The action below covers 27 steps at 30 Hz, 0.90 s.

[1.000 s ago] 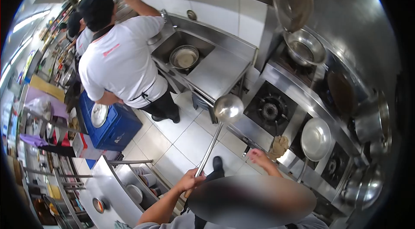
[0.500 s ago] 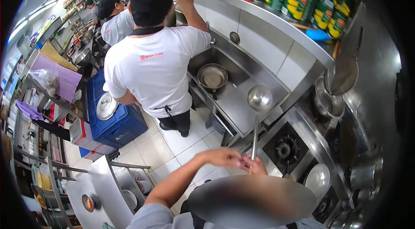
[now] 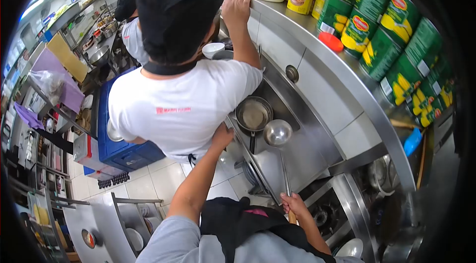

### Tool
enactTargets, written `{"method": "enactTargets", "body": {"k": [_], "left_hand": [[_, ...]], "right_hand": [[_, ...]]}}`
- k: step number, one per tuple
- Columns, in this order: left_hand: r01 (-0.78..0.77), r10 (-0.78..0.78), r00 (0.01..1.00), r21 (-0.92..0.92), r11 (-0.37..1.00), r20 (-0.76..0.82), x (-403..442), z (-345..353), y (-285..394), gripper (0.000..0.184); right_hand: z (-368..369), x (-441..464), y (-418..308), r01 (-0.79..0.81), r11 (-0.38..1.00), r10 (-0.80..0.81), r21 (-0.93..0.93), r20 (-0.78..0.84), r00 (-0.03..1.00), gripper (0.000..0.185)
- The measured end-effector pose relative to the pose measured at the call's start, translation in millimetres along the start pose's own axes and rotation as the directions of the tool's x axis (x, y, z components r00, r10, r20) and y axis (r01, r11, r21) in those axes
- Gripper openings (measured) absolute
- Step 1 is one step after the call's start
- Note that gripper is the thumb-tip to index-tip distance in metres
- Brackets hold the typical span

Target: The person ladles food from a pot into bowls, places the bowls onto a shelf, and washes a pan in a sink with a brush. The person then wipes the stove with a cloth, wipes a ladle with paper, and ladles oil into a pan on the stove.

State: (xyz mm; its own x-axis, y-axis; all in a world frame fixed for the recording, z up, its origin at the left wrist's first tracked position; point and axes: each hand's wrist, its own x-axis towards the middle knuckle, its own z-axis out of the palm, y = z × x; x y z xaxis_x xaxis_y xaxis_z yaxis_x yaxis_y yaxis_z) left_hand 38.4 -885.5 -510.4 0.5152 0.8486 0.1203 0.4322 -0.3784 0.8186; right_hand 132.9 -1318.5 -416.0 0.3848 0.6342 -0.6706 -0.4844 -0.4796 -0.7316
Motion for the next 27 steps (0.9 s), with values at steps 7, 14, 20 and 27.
{"method": "enactTargets", "body": {"k": [7, 14, 20, 27], "left_hand": [[0.061, -0.077, 0.993, 0.166, 0.984, 0.092, -16, -14, 2, 0.063], [-0.502, 0.334, 0.862, 0.549, 0.668, 0.382, -39, -9, -90, 0.034], [-0.213, 0.034, 0.866, 0.305, 0.928, 0.499, -21, -56, -46, 0.027], [0.05, -0.053, 0.999, 0.182, 0.982, 0.008, -23, -100, 2, 0.068]], "right_hand": [[20, 57, -80, -0.07, 0.986, 0.07, -0.154, -0.004, 0.998, 0.036], [23, 100, -88, -0.024, 0.984, 0.012, -0.175, -0.073, 0.997, 0.033], [19, 121, -82, 0.026, 0.991, -0.038, -0.131, -0.084, 0.996, 0.034], [24, 109, -80, 0.028, 0.991, -0.044, -0.129, -0.123, 0.991, 0.027]]}}
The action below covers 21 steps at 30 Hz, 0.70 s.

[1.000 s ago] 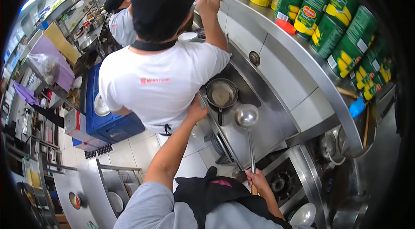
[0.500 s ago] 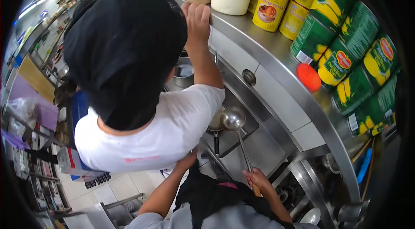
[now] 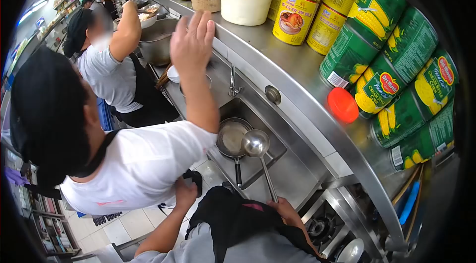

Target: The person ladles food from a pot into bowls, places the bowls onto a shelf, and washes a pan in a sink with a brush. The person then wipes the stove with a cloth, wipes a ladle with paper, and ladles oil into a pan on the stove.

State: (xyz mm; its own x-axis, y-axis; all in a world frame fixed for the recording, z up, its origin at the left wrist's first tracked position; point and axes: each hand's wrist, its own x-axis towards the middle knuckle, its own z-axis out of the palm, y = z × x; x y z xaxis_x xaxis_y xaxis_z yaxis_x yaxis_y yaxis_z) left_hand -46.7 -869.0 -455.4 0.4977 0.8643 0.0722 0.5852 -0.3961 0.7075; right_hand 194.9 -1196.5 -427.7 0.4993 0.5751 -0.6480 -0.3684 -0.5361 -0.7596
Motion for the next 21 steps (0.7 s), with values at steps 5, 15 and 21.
{"method": "enactTargets", "body": {"k": [5, 15, 21], "left_hand": [[-0.078, 0.078, 0.983, -0.004, 0.997, 0.166, 9, 42, 9, 0.071], [-0.21, 0.269, 0.957, -0.388, 0.897, 0.106, 318, 247, 101, 0.063], [-0.569, 0.638, 0.77, -0.457, 0.683, -0.004, 439, 302, 95, 0.066]], "right_hand": [[-12, 11, 2, -0.141, 0.99, 0.137, 0.012, 0.177, 0.975, 0.024], [31, 35, -42, -0.416, 0.836, 0.34, 0.357, 0.258, 0.904, 0.036], [72, 66, -95, -0.482, 0.712, 0.367, 0.511, 0.314, 0.875, 0.035]]}}
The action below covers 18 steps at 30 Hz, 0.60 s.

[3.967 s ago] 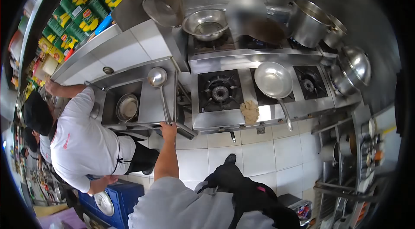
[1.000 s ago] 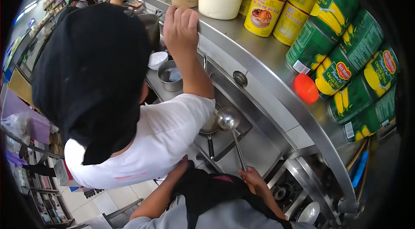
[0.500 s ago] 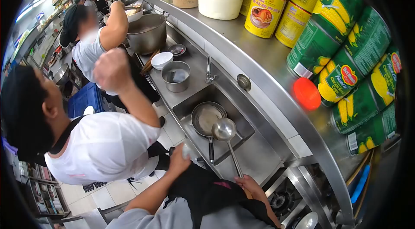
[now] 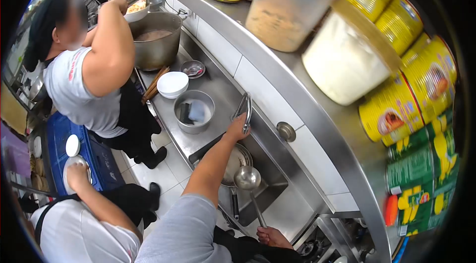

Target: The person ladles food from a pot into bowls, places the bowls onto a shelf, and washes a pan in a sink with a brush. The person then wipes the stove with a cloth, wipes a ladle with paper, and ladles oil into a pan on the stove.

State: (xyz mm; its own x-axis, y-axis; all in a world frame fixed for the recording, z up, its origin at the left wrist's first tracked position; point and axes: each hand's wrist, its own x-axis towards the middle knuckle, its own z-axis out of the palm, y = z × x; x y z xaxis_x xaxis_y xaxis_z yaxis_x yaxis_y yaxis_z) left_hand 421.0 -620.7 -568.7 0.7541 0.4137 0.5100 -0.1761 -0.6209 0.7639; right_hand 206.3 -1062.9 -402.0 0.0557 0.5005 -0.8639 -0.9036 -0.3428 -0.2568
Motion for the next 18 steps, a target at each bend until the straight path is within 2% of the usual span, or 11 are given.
{"method": "enactTargets", "body": {"k": [1, 4, 5, 7, 8, 10, 13, 14, 15, 16, 18], "left_hand": [[0.124, -0.14, 0.979, 0.11, 0.986, 0.149, 5, -14, 13, 0.056], [0.225, -0.31, 0.892, 0.27, 0.936, 0.329, 13, -47, 36, 0.045], [0.233, -0.318, 0.89, 0.275, 0.933, 0.325, 8, -56, 38, 0.045], [0.038, -0.218, 0.899, 0.428, 0.903, 0.38, -22, -70, 36, 0.042], [0.049, -0.23, 0.9, 0.438, 0.898, 0.371, -35, -84, 42, 0.042], [0.257, -0.355, 0.901, 0.354, 0.899, 0.248, -55, -125, 66, 0.034], [0.38, -0.377, 0.924, 0.293, 0.878, -0.069, -67, -208, 52, 0.028], [0.408, -0.36, 0.907, 0.244, 0.88, -0.219, -65, -236, 35, 0.025], [0.58, -0.518, 0.8, 0.166, 0.798, -0.303, -53, -269, 31, 0.021], [0.628, -0.53, 0.747, 0.165, 0.761, -0.4, -45, -295, -9, 0.021], [0.624, -0.36, 0.71, 0.305, 0.719, -0.605, -29, -336, -70, 0.02]], "right_hand": [[14, 1, -8, -0.01, 1.0, 0.01, 0.01, -0.012, 1.0, 0.033], [26, 17, -18, -0.09, 0.983, 0.077, 0.158, 0.087, 0.993, 0.031], [33, 21, -22, -0.099, 0.983, 0.086, 0.154, 0.091, 0.992, 0.031], [51, 29, -35, -0.139, 0.96, 0.116, 0.243, 0.106, 0.988, 0.032], [61, 33, -41, -0.151, 0.961, 0.127, 0.233, 0.112, 0.985, 0.032], [78, 41, -55, -0.157, 0.948, 0.11, 0.278, 0.175, 0.978, 0.028], [94, 61, -74, -0.169, 0.9, 0.108, 0.402, 0.17, 0.98, 0.022], [97, 66, -76, -0.177, 0.898, 0.117, 0.403, 0.169, 0.979, 0.022], [99, 72, -79, -0.186, 0.885, 0.114, 0.427, 0.189, 0.975, 0.02], [100, 78, -81, -0.196, 0.871, 0.111, 0.45, 0.209, 0.972, 0.018], [97, 90, -81, -0.222, 0.869, 0.124, 0.441, 0.241, 0.963, 0.02]]}}
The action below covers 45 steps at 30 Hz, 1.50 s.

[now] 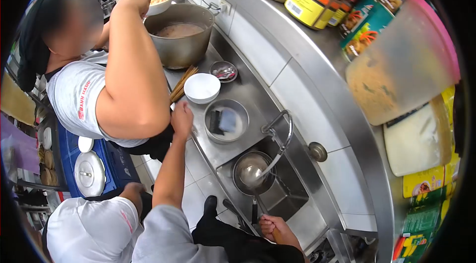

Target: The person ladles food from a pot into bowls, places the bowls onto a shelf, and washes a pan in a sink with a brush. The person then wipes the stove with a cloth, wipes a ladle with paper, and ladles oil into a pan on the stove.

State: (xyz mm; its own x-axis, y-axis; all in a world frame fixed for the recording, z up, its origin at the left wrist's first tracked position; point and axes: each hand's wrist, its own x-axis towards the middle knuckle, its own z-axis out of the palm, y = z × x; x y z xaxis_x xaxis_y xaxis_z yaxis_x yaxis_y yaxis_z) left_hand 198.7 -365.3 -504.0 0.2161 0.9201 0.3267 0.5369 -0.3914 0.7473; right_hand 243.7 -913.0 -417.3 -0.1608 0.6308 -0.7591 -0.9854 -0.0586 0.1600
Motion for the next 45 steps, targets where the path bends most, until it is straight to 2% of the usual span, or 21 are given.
{"method": "enactTargets", "body": {"k": [3, 10, 12, 14, 17, 18, 20, 21, 22, 23, 27, 29, 31, 33, 34, 36, 38, 39, 41, 42, 45], "left_hand": [[-0.094, 0.106, 0.994, 0.263, 0.96, -0.035, 52, 8, -33, 0.022], [-0.04, -0.001, 0.994, 0.384, 0.923, 0.107, 92, 21, -53, 0.043], [0.163, -0.284, 0.927, 0.419, 0.893, 0.245, 94, 17, -48, 0.06], [0.158, -0.303, 0.911, 0.441, 0.883, 0.28, 95, 22, -64, 0.063], [0.071, -0.246, 0.931, 0.529, 0.845, 0.269, 89, 25, -76, 0.059], [-0.039, 0.012, 0.998, 0.449, 0.893, 0.063, 82, 33, -82, 0.055], [-0.171, 0.256, 0.951, 0.4, 0.9, -0.17, 64, 30, -85, 0.052], [0.007, -0.018, 1.0, 0.413, 0.911, 0.024, 52, 24, -85, 0.048], [0.176, -0.295, 0.933, 0.459, 0.871, 0.204, 40, 15, -81, 0.045], [0.176, -0.294, 0.935, 0.464, 0.868, 0.196, 28, 8, -75, 0.045], [0.331, -0.408, 0.897, 0.352, 0.876, 0.172, -39, -23, -44, 0.048], [0.354, -0.422, 0.889, 0.319, 0.879, 0.176, -85, -23, -51, 0.051], [0.552, -0.549, 0.791, 0.072, 0.831, 0.27, -145, -34, -39, 0.05], [0.676, -0.478, 0.72, -0.351, 0.648, 0.504, -219, -62, -13, 0.04], [0.679, -0.473, 0.726, -0.412, 0.607, 0.499, -258, -73, -5, 0.037], [0.743, -0.451, 0.653, -0.4, 0.536, 0.608, -319, -122, 30, 0.041], [0.615, -0.336, 0.687, -0.268, 0.742, 0.644, -361, -167, 37, 0.045], [0.618, -0.339, 0.688, -0.275, 0.736, 0.641, -364, -174, 42, 0.045], [0.361, -0.182, 0.591, -0.055, 0.931, 0.786, -362, -193, 46, 0.05], [0.138, -0.047, 0.617, -0.05, 0.989, 0.786, -342, -192, 70, 0.053], [-0.168, -0.023, 0.411, 0.101, 0.981, 0.911, -299, -111, 94, 0.05]], "right_hand": [[4, 9, -5, -0.004, 1.0, 0.003, -0.021, -0.008, 1.0, 0.02], [22, 16, 0, -0.013, 0.999, 0.011, -0.032, -0.06, 0.998, 0.022], [27, 13, 1, -0.001, 0.999, -0.003, -0.052, -0.093, 0.996, 0.021], [33, 9, 1, -0.061, 0.998, 0.061, 0.001, -0.093, 0.994, 0.02], [21, 11, -1, -0.056, 0.997, 0.051, -0.047, -0.094, 0.994, 0.02], [19, 11, -2, -0.062, 0.997, 0.058, -0.045, -0.093, 0.994, 0.02], [16, 10, -2, -0.02, 0.999, 0.014, -0.042, -0.125, 0.992, 0.02], [13, 9, -3, -0.026, 0.999, 0.021, -0.045, -0.121, 0.992, 0.02], [9, 9, -6, -0.029, 0.998, 0.023, -0.06, -0.109, 0.994, 0.021], [5, 10, -7, -0.032, 0.997, 0.025, -0.074, -0.097, 0.995, 0.022], [-13, 7, -9, -0.042, 0.993, 0.032, -0.111, -0.093, 0.995, 0.028], [-10, -10, -5, -0.121, 0.929, 0.055, -0.349, -0.194, 0.98, 0.037], [-43, -11, 0, 0.04, 0.687, -0.263, -0.726, -0.197, 0.945, 0.043], [-48, -31, 9, 0.059, 0.601, -0.432, -0.797, -0.262, 0.863, 0.027], [-59, -37, 10, 0.077, 0.611, -0.446, -0.788, -0.262, 0.856, 0.027], [-91, -47, 11, -0.026, 0.35, -0.594, -0.936, -0.244, 0.767, 0.02], [-110, -63, 11, 0.019, 0.263, -0.636, -0.965, -0.159, 0.756, 0.017], [-115, -72, 12, -0.029, 0.205, -0.693, -0.978, -0.166, 0.701, 0.019], [-141, -79, 19, -0.1, 0.115, -0.772, -0.988, -0.152, 0.617, 0.021], [-137, -81, 20, -0.09, 0.112, -0.775, -0.99, -0.144, 0.615, 0.021], [-130, -93, 30, -0.088, 0.267, -0.756, -0.96, -0.265, 0.598, 0.021]]}}
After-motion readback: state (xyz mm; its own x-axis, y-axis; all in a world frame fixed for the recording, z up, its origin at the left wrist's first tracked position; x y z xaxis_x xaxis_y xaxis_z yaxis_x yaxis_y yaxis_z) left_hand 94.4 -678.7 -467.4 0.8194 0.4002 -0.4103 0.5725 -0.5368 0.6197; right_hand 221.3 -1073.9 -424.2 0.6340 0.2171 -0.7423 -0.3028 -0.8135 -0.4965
